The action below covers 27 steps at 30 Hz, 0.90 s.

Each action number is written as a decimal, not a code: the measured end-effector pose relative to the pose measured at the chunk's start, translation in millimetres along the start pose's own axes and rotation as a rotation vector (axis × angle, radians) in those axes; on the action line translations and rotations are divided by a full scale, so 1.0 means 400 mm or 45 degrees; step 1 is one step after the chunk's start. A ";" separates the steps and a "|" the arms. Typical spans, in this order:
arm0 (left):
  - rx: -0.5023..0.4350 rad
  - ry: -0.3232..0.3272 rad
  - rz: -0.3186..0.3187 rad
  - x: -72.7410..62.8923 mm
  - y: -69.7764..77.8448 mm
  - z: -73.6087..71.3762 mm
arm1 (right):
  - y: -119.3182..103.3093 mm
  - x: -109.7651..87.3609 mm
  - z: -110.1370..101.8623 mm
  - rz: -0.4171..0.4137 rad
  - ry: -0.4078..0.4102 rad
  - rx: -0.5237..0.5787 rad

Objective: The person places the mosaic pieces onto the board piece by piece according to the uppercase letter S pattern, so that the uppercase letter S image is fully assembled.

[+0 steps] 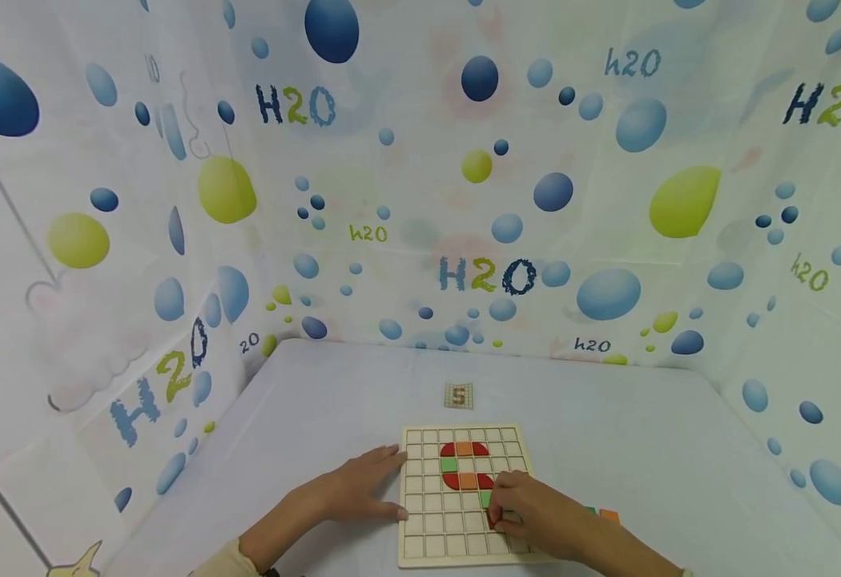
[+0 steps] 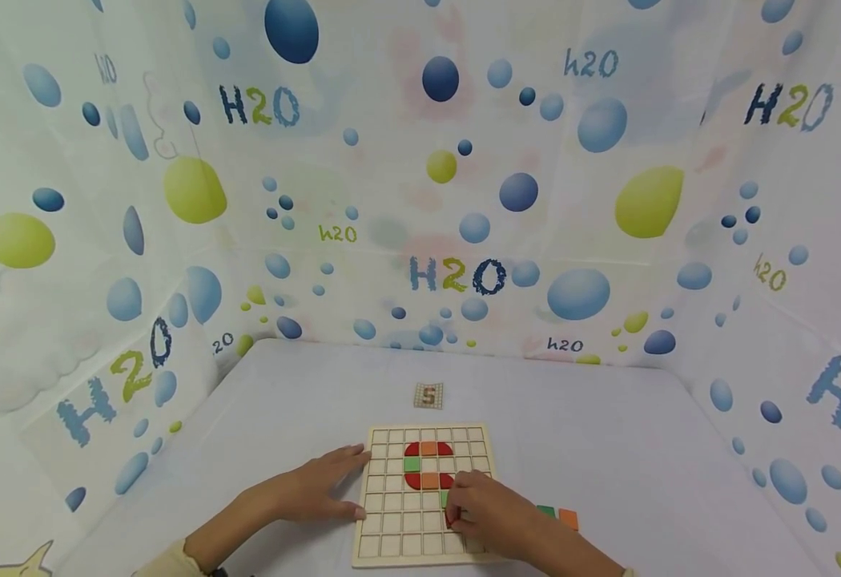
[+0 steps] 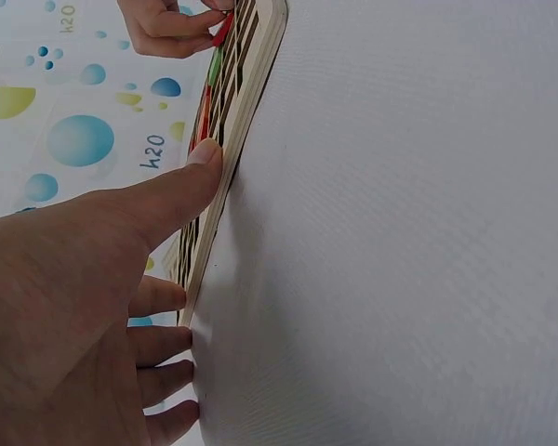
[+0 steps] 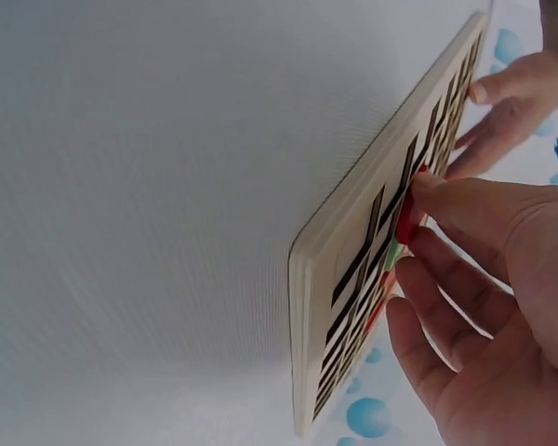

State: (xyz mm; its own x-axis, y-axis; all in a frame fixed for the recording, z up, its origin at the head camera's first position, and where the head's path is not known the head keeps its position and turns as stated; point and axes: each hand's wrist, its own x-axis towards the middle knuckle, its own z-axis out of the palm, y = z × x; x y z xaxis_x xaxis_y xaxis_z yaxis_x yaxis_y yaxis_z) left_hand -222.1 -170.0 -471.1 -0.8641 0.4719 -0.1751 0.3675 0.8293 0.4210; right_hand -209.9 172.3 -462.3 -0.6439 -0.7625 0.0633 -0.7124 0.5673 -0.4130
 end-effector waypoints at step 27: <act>-0.004 0.000 0.003 -0.001 0.000 0.000 | -0.002 0.009 0.009 0.045 -0.003 -0.070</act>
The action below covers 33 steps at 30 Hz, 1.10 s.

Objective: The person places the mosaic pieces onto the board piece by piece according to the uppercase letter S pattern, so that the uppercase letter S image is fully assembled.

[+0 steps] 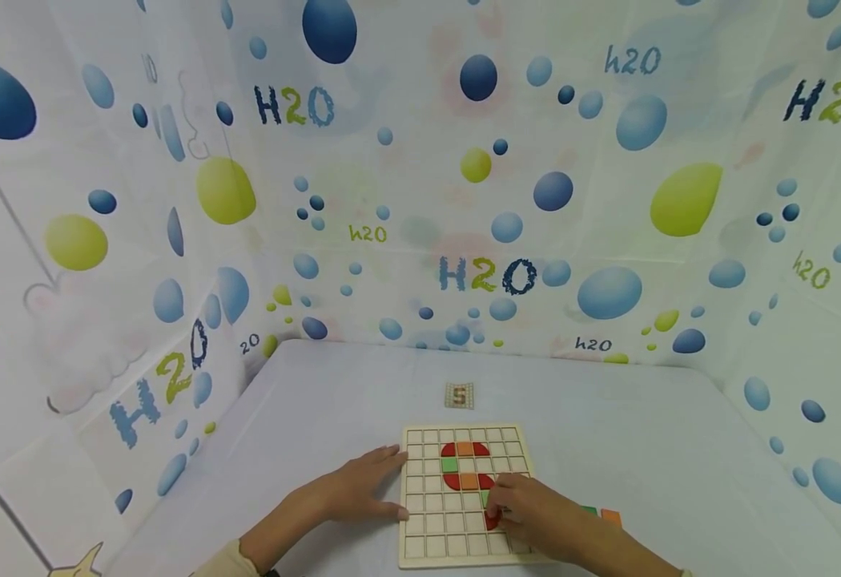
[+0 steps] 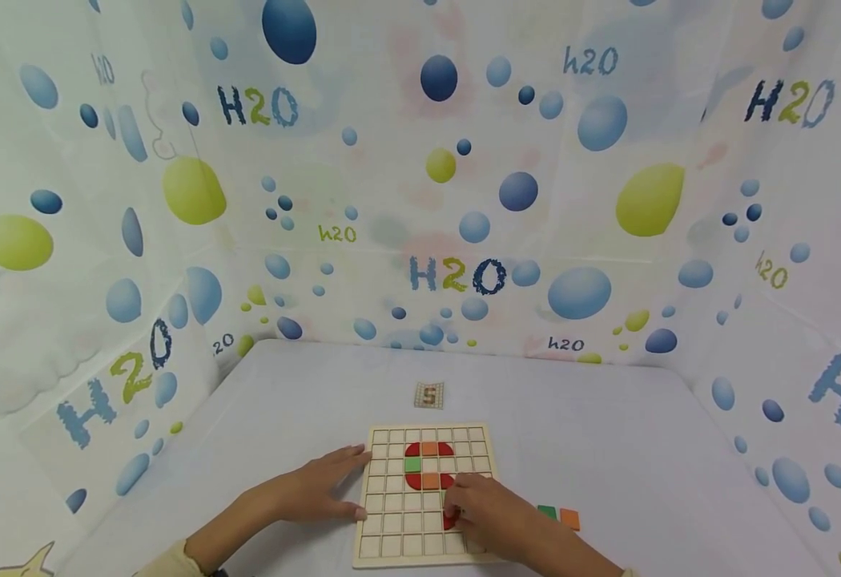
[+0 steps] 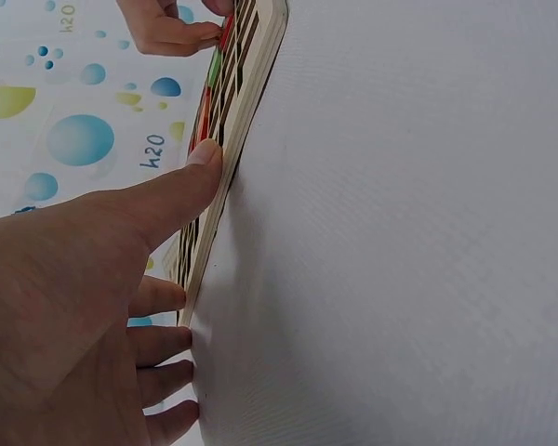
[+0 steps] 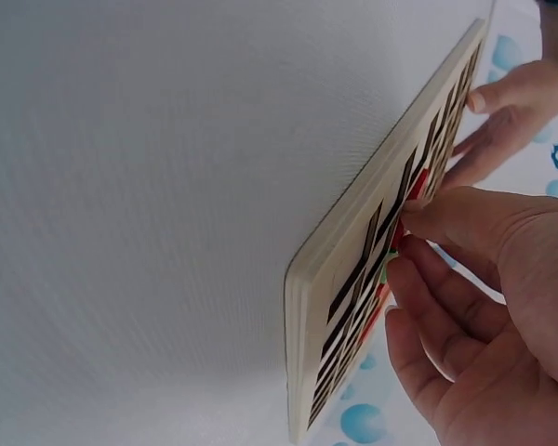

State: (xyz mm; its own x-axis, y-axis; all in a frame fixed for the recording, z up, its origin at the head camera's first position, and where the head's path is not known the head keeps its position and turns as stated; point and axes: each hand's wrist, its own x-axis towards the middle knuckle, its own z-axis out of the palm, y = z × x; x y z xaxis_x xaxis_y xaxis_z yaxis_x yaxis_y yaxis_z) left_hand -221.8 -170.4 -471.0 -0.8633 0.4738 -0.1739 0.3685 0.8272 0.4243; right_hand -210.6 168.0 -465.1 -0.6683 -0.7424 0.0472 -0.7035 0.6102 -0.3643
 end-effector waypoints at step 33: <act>-0.028 -0.011 -0.014 0.000 0.005 -0.005 | 0.259 -0.284 -0.062 0.621 0.141 0.488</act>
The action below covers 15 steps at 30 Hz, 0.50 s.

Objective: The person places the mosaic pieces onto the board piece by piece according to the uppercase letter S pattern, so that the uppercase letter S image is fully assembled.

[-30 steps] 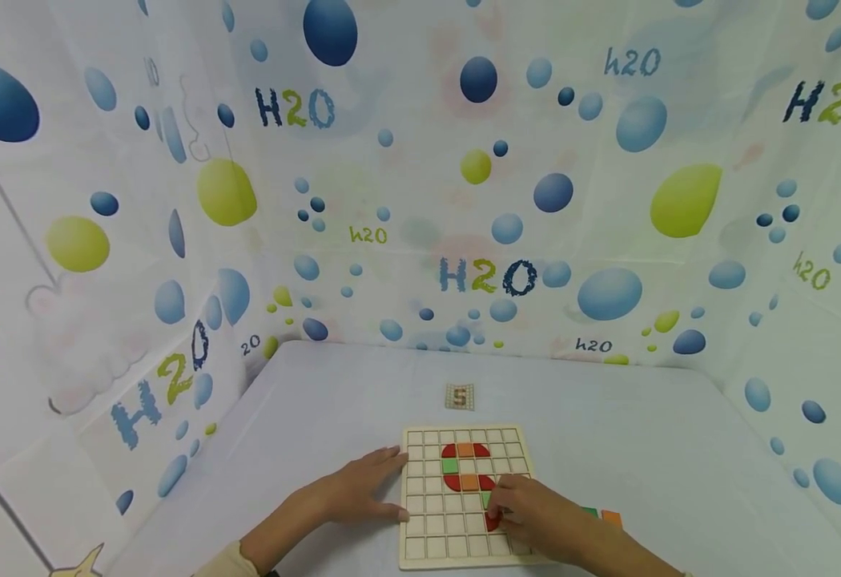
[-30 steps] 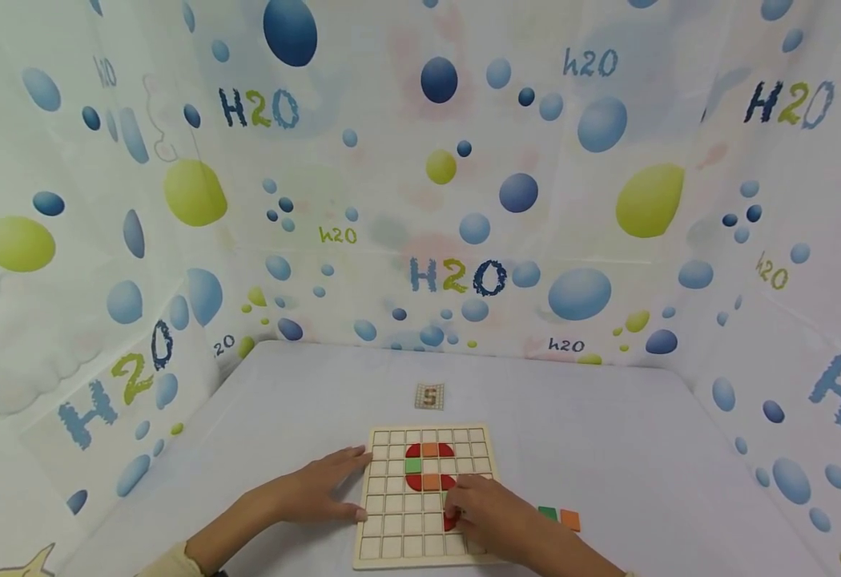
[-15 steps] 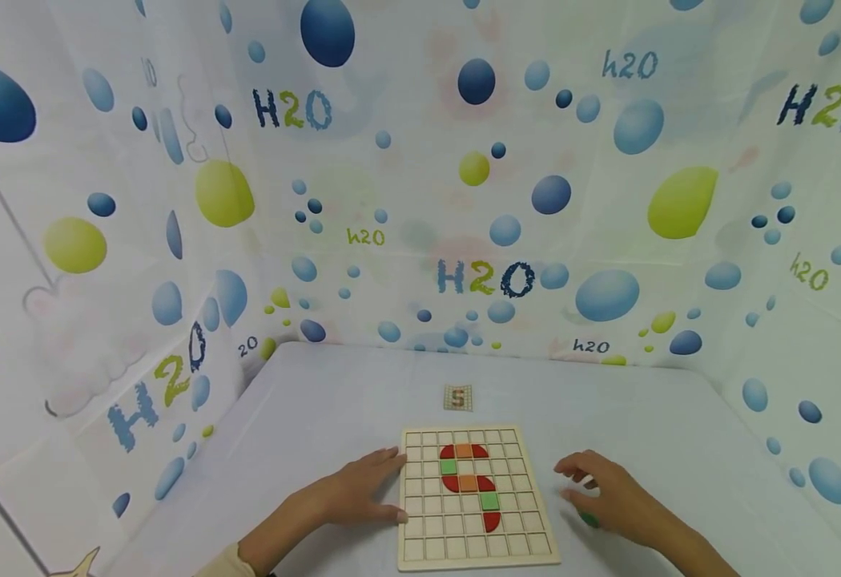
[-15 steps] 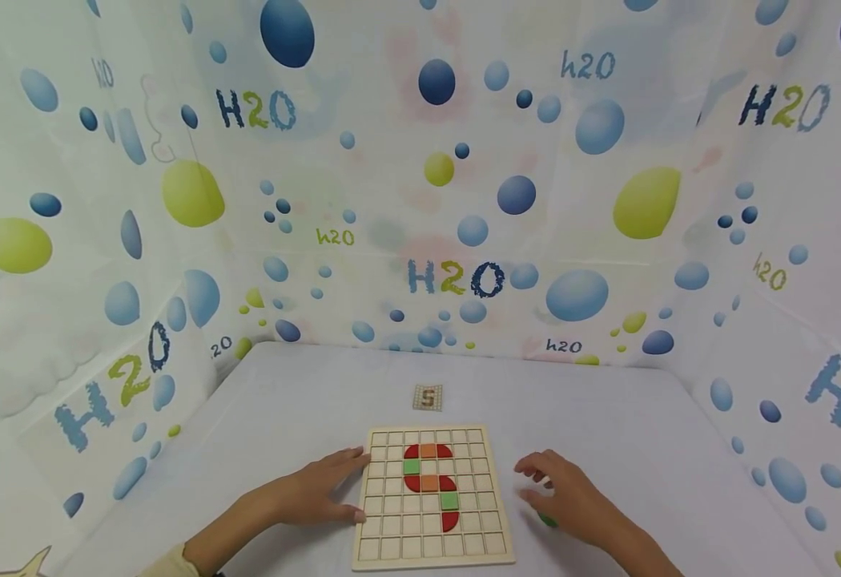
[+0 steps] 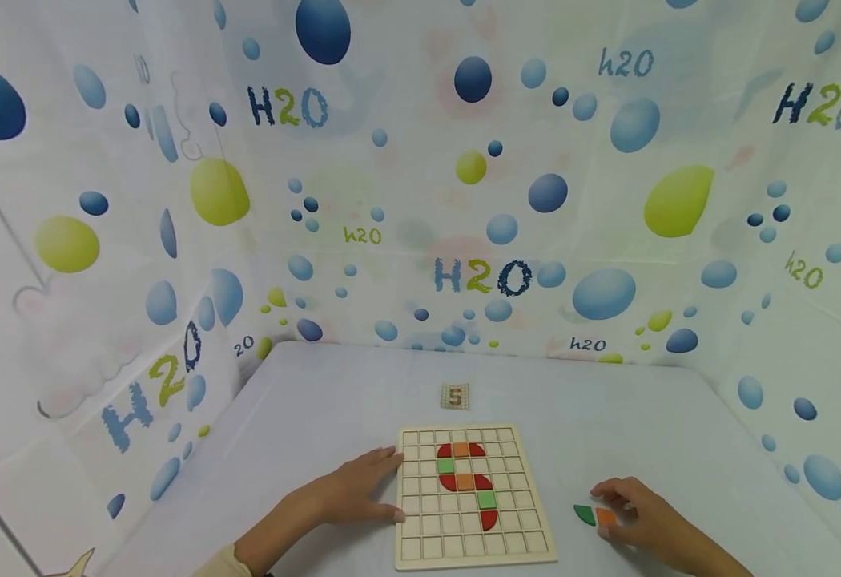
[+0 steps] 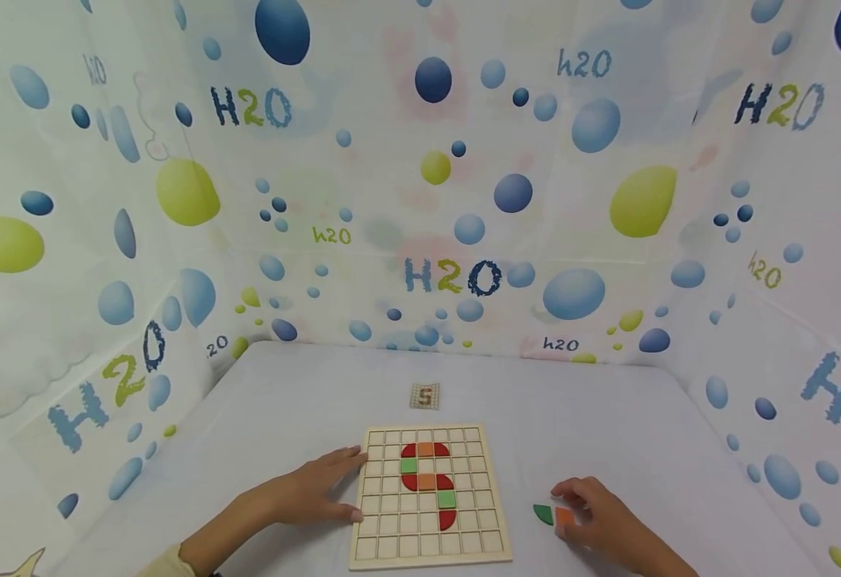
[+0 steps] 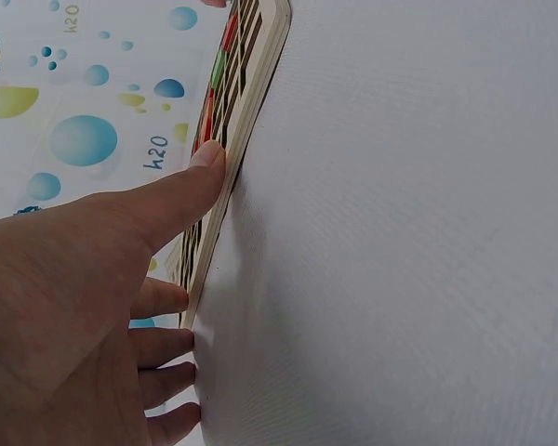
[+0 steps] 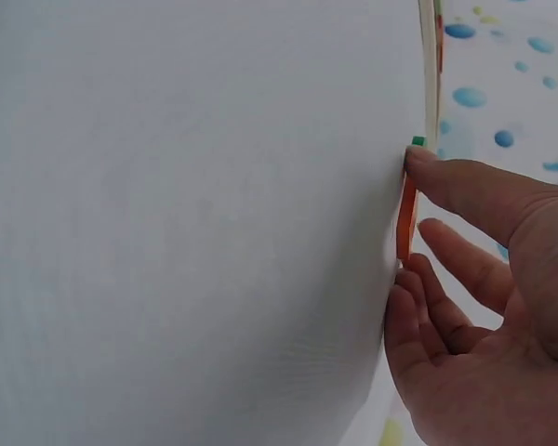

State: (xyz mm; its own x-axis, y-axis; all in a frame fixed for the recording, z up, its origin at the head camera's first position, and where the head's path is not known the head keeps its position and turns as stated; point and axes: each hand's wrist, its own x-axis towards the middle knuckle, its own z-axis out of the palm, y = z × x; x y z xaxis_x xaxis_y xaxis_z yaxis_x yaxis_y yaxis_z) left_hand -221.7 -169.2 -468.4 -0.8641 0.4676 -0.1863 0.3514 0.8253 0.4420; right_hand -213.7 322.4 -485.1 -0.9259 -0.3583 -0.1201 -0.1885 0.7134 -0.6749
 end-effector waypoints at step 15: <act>0.007 -0.001 -0.001 0.003 -0.006 0.007 | 0.008 0.001 0.004 -0.134 0.004 -0.075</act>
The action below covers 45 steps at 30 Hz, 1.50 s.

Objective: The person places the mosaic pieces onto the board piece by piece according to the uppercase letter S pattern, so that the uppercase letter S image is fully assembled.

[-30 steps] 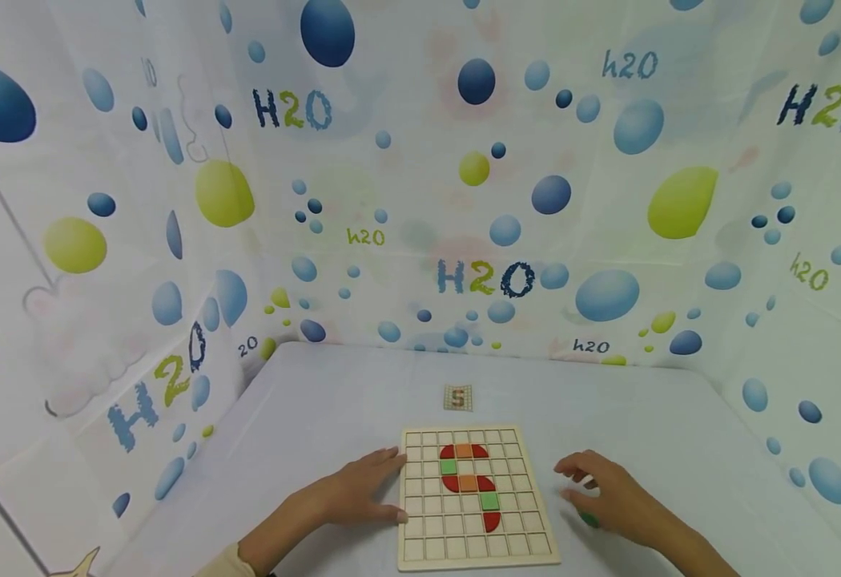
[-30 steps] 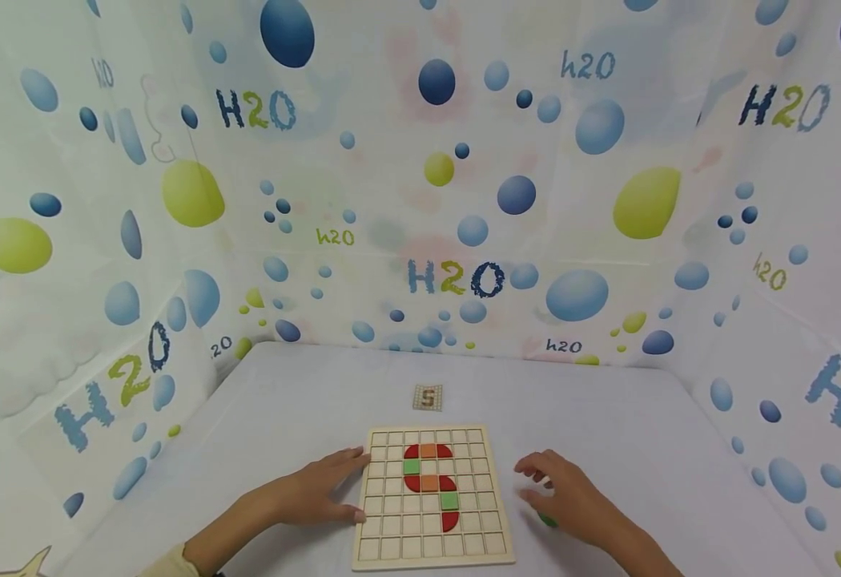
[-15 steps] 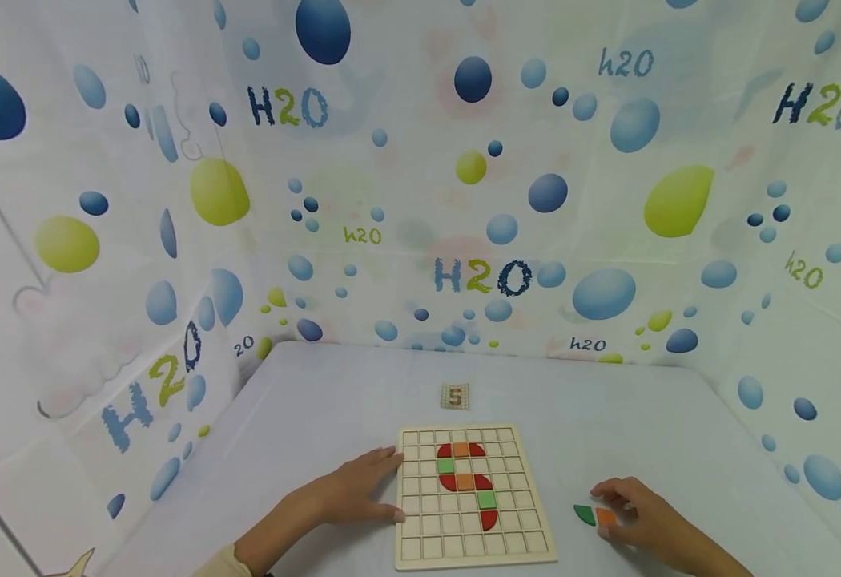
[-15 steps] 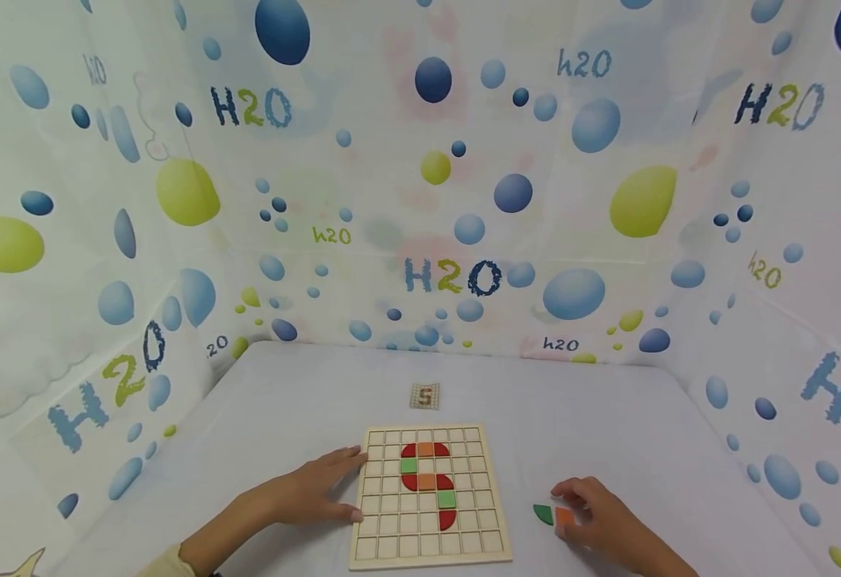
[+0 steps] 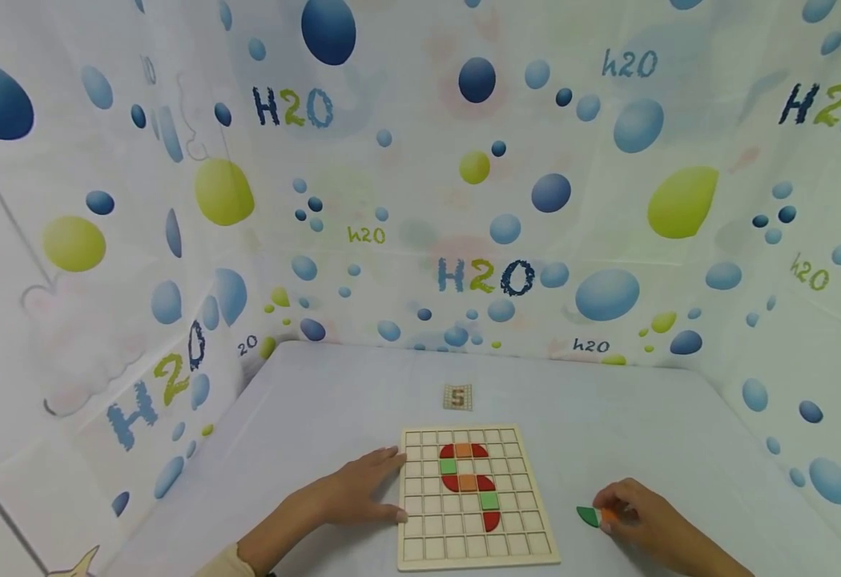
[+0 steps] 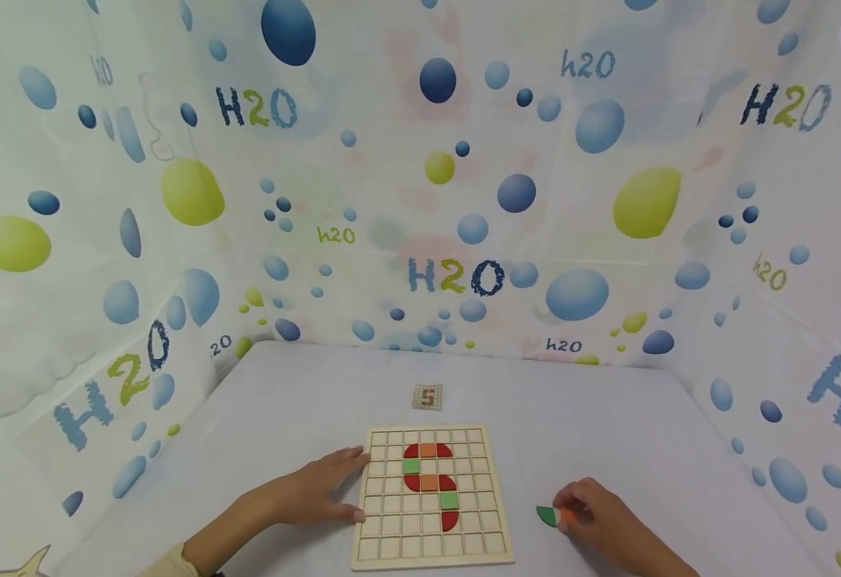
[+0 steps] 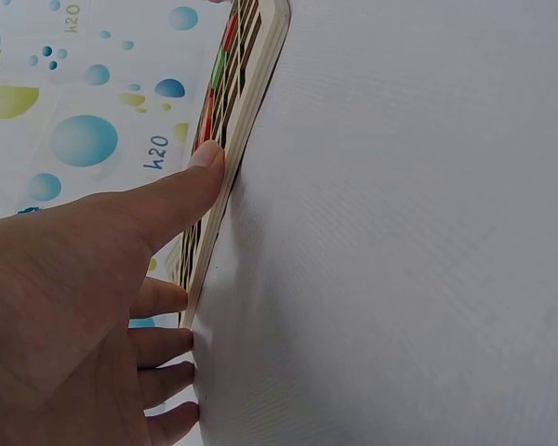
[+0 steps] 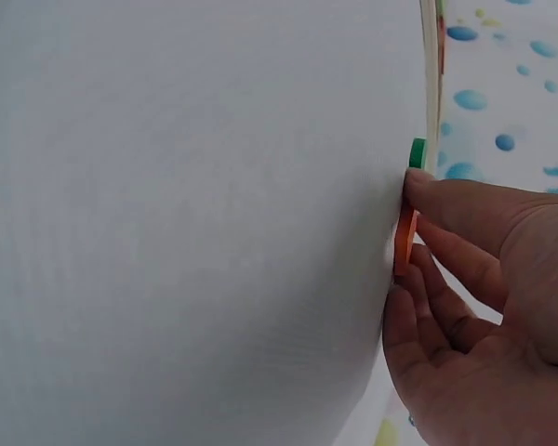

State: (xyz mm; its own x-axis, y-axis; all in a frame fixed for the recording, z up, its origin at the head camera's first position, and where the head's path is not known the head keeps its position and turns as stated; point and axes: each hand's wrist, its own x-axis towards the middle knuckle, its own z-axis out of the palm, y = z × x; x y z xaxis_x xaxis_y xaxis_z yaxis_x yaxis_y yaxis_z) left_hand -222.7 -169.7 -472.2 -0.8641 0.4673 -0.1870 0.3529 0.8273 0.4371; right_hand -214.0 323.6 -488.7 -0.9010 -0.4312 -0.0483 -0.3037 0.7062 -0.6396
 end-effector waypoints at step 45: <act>0.032 -0.005 -0.010 -0.003 0.010 -0.005 | -0.321 0.180 0.179 -0.393 -0.154 -0.056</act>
State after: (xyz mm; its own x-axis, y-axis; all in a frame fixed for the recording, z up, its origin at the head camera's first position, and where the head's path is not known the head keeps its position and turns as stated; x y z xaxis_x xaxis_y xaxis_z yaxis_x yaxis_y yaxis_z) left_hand -221.1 -167.7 -468.4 -0.8654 0.4620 -0.1942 0.3549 0.8386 0.4133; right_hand -217.5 161.6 -464.9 -0.7216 -0.6904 0.0504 -0.5723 0.5541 -0.6045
